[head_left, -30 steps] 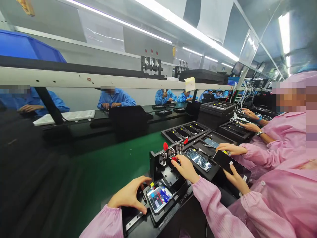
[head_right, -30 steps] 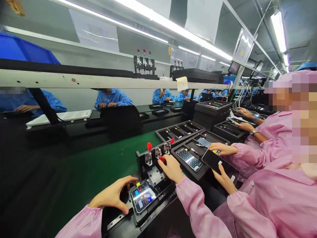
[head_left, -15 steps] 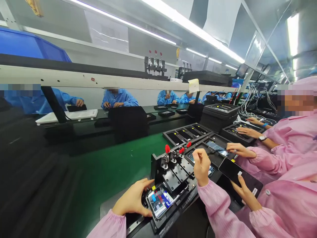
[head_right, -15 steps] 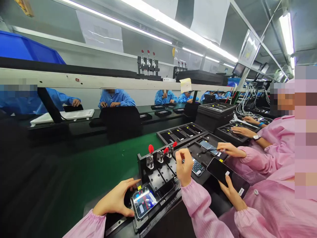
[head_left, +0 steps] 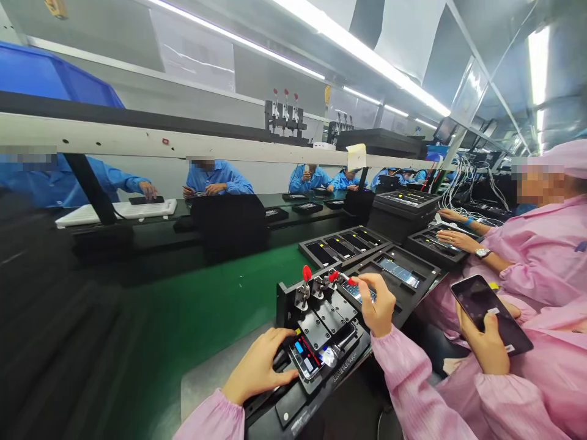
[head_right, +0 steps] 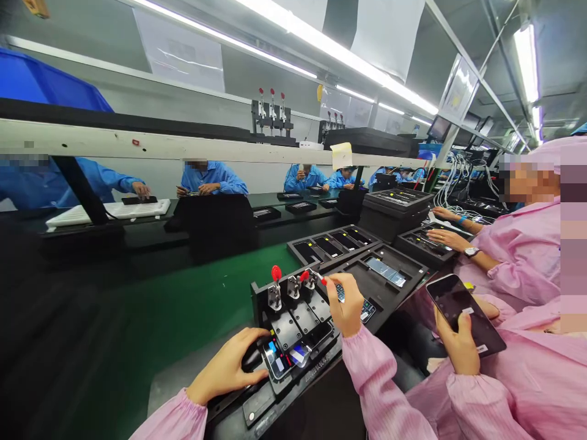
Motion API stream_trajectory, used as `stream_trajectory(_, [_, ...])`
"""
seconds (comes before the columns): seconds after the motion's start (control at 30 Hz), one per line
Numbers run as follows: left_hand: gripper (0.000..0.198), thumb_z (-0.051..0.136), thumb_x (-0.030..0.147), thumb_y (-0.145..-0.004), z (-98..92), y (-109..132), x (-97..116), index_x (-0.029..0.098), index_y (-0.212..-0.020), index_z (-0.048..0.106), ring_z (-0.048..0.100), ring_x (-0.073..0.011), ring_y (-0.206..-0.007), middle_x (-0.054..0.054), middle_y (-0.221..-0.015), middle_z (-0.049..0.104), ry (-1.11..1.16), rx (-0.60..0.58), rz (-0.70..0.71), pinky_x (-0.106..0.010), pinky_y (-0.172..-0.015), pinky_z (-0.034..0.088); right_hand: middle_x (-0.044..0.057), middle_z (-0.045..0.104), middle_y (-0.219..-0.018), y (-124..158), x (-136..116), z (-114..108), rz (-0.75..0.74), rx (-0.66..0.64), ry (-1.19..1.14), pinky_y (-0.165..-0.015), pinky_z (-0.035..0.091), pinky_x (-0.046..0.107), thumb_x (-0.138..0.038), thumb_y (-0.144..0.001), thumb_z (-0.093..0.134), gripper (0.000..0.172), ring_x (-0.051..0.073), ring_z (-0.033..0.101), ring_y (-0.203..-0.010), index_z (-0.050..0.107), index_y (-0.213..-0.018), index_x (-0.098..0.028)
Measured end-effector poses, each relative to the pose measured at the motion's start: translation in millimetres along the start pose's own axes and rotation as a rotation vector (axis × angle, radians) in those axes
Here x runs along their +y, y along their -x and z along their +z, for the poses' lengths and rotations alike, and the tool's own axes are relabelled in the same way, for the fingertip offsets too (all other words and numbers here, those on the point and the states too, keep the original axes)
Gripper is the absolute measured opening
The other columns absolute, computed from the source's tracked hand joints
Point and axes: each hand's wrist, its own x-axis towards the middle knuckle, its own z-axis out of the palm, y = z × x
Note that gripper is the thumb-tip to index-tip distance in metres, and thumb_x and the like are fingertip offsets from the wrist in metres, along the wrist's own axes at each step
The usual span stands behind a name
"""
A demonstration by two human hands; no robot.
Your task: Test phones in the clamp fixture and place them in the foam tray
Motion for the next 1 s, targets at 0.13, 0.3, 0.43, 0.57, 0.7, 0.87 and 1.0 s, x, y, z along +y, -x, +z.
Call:
stream_trajectory(0.13, [0.053, 0.067, 0.027, -0.065, -3.6, 0, 9, 0.028, -0.115, 0.050, 0.052, -0.0229, -0.103, -0.004, -0.115, 0.053, -0.027, -0.031, 0.033, -0.034, -0.091, 0.042, 0.006, 0.064, -0.101, 42, 17, 4, -0.020, -0.111, 0.121, -0.087, 0.039, 0.044, -0.031, -0.088, 0.043, 0.024, 0.020, 0.056, -0.088, 0.058, -0.105, -0.021])
stream_trajectory(0.3, [0.047, 0.065, 0.028, -0.068, -2.1, 1, 13, 0.029, -0.113, 0.052, 0.051, -0.0246, -0.105, -0.005, -0.119, 0.049, -0.067, -0.054, 0.034, -0.035, -0.092, 0.041, 0.007, 0.065, -0.104, 46, 22, 9, 0.131, -0.288, 0.006, -0.095, 0.035, 0.046, -0.035, -0.090, 0.041, 0.037, 0.020, 0.055, -0.098, 0.042, -0.123, -0.019])
stream_trajectory(0.43, [0.059, 0.068, 0.034, -0.068, -1.6, 3, 8, 0.028, -0.121, 0.043, 0.051, -0.0244, -0.107, -0.005, -0.119, 0.050, -0.032, -0.035, 0.036, -0.035, -0.093, 0.041, 0.008, 0.064, -0.099, 35, 24, 13, 0.371, -0.127, -0.135, -0.090, 0.041, 0.040, -0.042, -0.088, 0.041, 0.032, 0.019, 0.058, -0.095, 0.047, -0.109, -0.018])
stream_trajectory(0.57, [0.064, 0.069, 0.042, -0.069, 0.2, 4, 2, 0.028, -0.124, 0.039, 0.048, -0.0247, -0.113, -0.005, -0.124, 0.049, -0.014, -0.043, 0.031, -0.035, -0.097, 0.038, 0.007, 0.065, -0.086, 31, 30, 29, 0.453, -0.215, -0.154, -0.071, 0.048, 0.032, -0.048, -0.084, 0.046, 0.033, 0.018, 0.061, -0.079, 0.053, -0.096, -0.018])
stream_trajectory(0.7, [0.068, 0.066, 0.049, -0.070, 3.1, 3, -1, 0.029, -0.127, 0.036, 0.046, -0.0258, -0.116, -0.006, -0.128, 0.046, -0.013, -0.040, 0.025, -0.036, -0.100, 0.037, 0.000, 0.061, -0.064, 35, 31, 44, 0.509, -0.350, -0.200, -0.056, 0.046, 0.026, -0.052, -0.083, 0.046, 0.035, 0.015, 0.058, -0.058, 0.053, -0.091, -0.019])
stream_trajectory(0.87, [0.069, 0.064, 0.053, -0.071, 4.0, 2, 0, 0.029, -0.128, 0.033, 0.046, -0.0264, -0.117, -0.007, -0.129, 0.044, -0.024, -0.060, 0.036, -0.037, -0.099, 0.038, -0.002, 0.057, -0.059, 37, 28, 45, 0.551, -0.365, -0.207, -0.055, 0.041, 0.024, -0.057, -0.083, 0.043, 0.039, 0.013, 0.054, -0.054, 0.051, -0.077, -0.019])
stream_trajectory(1.0, [0.069, 0.064, 0.054, -0.072, 4.9, 2, 0, 0.030, -0.129, 0.032, 0.044, -0.0263, -0.118, -0.007, -0.130, 0.043, -0.044, -0.070, 0.039, -0.037, -0.100, 0.037, -0.002, 0.056, -0.060, 37, 27, 43, 0.557, -0.380, -0.225, -0.056, 0.040, 0.023, -0.057, -0.083, 0.043, 0.040, 0.012, 0.053, -0.056, 0.049, -0.070, -0.019])
